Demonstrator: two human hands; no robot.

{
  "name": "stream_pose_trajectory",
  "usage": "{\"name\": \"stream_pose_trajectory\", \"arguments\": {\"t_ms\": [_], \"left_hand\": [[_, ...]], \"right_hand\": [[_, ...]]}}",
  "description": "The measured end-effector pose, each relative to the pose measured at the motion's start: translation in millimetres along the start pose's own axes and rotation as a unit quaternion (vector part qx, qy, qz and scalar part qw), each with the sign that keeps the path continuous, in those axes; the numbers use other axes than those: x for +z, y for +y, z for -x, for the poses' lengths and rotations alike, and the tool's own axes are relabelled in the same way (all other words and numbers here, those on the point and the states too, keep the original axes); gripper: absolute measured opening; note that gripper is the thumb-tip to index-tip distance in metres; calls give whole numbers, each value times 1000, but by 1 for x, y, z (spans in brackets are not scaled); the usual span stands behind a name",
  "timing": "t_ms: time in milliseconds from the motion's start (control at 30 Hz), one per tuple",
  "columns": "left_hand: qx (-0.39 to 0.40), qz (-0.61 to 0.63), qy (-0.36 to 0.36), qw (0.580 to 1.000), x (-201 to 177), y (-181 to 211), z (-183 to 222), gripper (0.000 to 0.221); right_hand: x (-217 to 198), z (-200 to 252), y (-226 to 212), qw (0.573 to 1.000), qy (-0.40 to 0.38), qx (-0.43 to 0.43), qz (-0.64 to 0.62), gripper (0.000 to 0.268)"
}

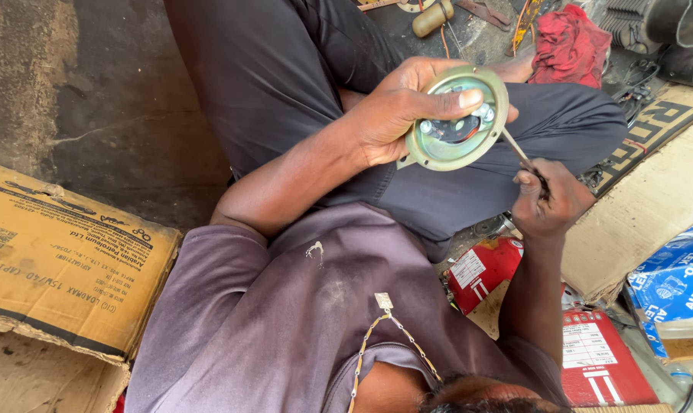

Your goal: The person sits cross-legged on the floor and uses a hammer and screwdriver to adjust and tighten parts of a small circular electrical component. They repeatedly tap the component with the hammer and use the screwdriver to manipulate internal parts.

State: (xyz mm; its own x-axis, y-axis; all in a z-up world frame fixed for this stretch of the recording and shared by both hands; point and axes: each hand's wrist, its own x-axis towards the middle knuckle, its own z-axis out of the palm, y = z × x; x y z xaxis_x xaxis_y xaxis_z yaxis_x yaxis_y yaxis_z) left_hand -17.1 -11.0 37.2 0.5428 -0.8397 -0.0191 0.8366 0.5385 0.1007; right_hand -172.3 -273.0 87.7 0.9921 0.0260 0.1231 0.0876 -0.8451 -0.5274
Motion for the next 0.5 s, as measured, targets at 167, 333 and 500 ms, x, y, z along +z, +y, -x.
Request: {"name": "stream_pose_trajectory", "arguments": {"t_ms": [167, 333, 500], "left_hand": [[61, -63, 51, 995, -1, 2, 0, 43], [152, -154, 114, 970, -19, 10, -4, 30], [211, -277, 185, 919, -38, 7, -16, 26]], "right_hand": [[3, 5, 12, 1000, -17, 15, 17, 23], [8, 11, 4, 995, -93, 30, 34, 15], [45, 29, -38, 970, -217, -28, -105, 14]]}}
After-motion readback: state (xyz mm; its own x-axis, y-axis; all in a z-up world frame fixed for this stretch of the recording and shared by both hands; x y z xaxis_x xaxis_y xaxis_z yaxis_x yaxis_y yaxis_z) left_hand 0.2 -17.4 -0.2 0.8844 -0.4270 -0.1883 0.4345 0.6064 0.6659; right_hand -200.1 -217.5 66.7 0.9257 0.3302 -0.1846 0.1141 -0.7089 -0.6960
